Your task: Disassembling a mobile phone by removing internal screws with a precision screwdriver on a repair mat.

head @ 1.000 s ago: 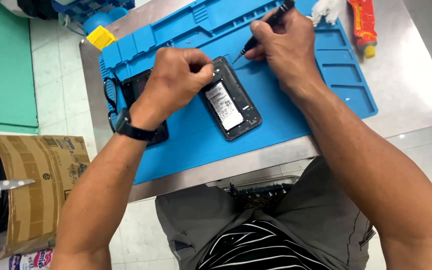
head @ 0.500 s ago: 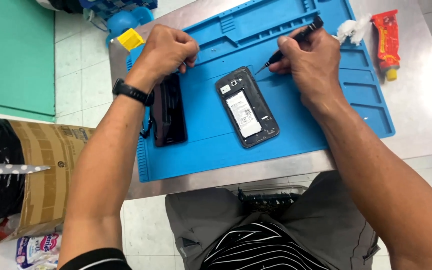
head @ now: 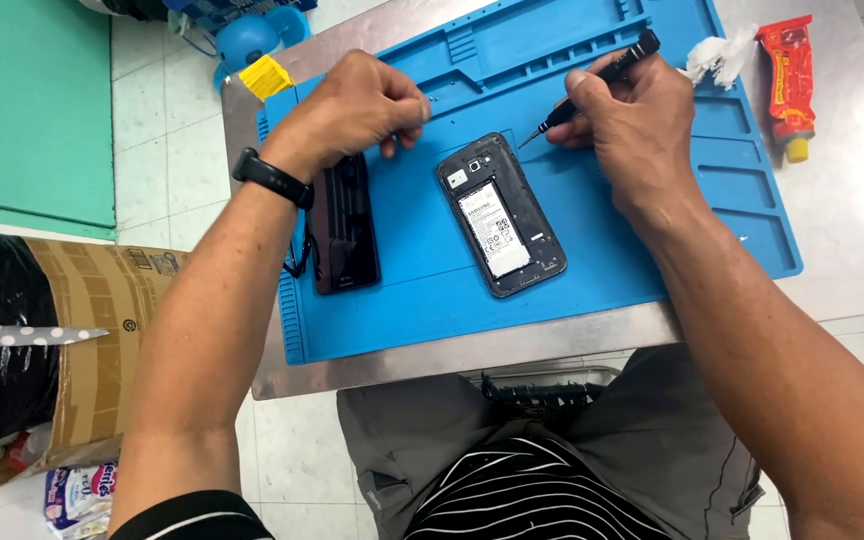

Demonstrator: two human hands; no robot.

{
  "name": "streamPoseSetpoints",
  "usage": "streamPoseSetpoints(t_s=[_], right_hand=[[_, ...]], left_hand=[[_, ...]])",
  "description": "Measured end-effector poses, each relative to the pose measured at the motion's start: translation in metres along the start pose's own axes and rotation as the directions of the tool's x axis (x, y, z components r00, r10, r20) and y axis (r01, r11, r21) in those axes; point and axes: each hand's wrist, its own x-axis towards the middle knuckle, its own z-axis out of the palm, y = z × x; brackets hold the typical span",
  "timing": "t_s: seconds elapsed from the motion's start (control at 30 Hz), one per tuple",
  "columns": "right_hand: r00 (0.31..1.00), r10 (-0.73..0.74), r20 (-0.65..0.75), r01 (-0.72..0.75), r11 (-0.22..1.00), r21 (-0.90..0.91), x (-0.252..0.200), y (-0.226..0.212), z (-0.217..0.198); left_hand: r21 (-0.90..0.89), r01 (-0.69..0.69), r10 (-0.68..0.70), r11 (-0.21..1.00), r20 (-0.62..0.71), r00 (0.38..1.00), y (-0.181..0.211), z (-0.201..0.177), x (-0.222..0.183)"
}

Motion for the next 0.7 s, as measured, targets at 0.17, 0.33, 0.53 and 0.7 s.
streamPoseSetpoints(t_s=[0.17,0.33,0.53,0.7], right_hand=[[1.000,-0.009,0.010,0.009,1.000,-0.005,-0.002,-0.002,0.000],[1.000,-0.021,0.014,0.021,1.000,0.006,0.000,0.002,-0.001],[0.999,-0.030,0.021,0.030,0.999,-0.018,-0.001,0.000,0.000],[0.998,-0.053,0.032,0.054,0.998,-0.029,-0.003,-0.001,0.000]], left_hand=[[0.258,-0.313,0.329,0.914,-0.021,0.944,-0.027,0.022,0.023],[0.556,-0.500,0.552,0.664,0.086,0.829,-0.039,0.033,0.037],[0.712,-0.433,0.500,0.553,0.132,0.856,-0.044,0.039,0.051],[0.798,-0.377,0.444,0.470,0.155,0.882,-0.040,0.040,0.063]])
